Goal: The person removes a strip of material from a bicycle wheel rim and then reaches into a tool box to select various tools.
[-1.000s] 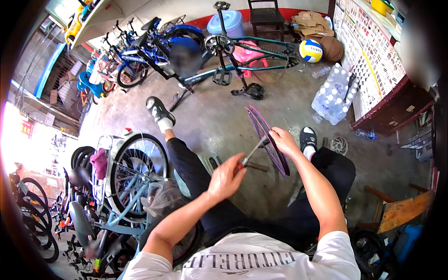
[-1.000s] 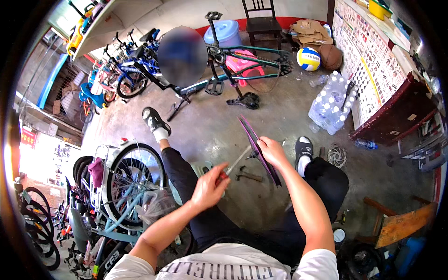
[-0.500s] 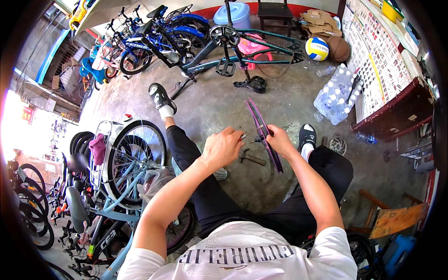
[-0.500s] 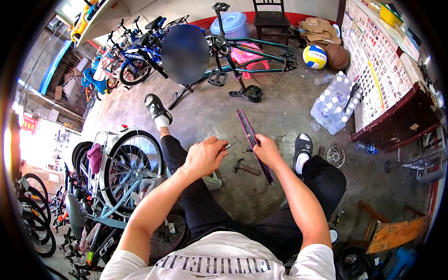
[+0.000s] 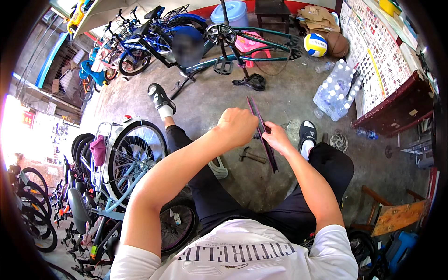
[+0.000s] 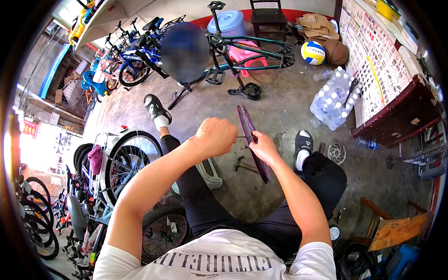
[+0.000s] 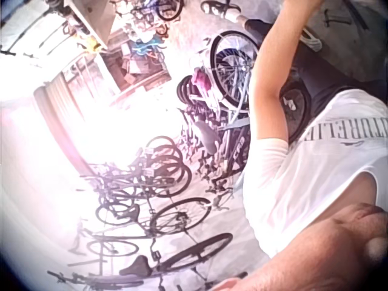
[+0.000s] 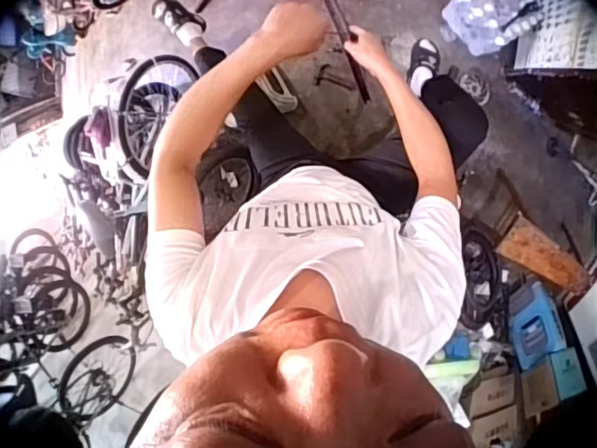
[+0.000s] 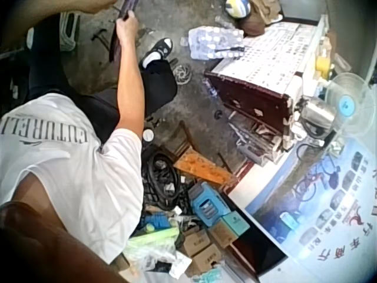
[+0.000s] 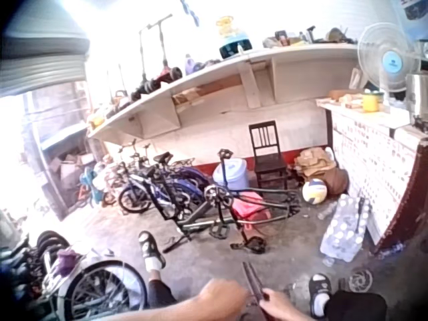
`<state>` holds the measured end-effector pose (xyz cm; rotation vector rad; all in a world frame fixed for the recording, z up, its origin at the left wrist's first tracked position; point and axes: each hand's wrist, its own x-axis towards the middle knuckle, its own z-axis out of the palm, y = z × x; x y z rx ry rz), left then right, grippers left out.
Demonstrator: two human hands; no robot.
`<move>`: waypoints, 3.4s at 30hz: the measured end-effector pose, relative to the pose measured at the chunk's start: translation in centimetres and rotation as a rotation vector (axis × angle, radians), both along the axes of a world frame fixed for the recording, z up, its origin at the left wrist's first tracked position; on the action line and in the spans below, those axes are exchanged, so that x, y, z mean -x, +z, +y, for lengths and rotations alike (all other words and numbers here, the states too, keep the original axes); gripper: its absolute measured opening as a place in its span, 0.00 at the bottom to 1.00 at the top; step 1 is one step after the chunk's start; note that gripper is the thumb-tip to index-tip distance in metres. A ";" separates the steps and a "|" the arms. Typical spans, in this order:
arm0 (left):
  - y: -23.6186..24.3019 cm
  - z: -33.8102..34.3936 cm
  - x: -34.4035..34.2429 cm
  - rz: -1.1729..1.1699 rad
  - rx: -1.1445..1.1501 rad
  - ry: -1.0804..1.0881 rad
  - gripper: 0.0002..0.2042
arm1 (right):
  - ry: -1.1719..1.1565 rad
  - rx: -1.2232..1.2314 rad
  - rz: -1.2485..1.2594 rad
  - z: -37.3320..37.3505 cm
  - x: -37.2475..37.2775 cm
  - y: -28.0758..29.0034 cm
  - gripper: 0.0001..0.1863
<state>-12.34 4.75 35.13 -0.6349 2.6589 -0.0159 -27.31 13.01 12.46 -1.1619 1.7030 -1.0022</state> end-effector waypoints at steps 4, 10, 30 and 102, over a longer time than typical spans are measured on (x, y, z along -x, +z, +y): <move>1.2 0.2 2.2 -0.038 -0.021 -0.002 0.06 | -0.003 0.039 -0.046 0.0 -0.6 -0.8 0.27; 1.9 -0.1 3.4 -0.119 -0.016 -0.054 0.08 | 0.002 0.089 -0.065 -0.3 -1.8 -1.6 0.23; -9.8 2.4 -5.8 0.708 -0.110 0.324 0.11 | -0.111 -0.014 -0.254 -0.7 1.4 2.9 0.18; -11.2 4.4 -4.0 0.835 -0.100 0.496 0.12 | -0.109 0.282 0.779 -0.1 1.8 2.3 0.12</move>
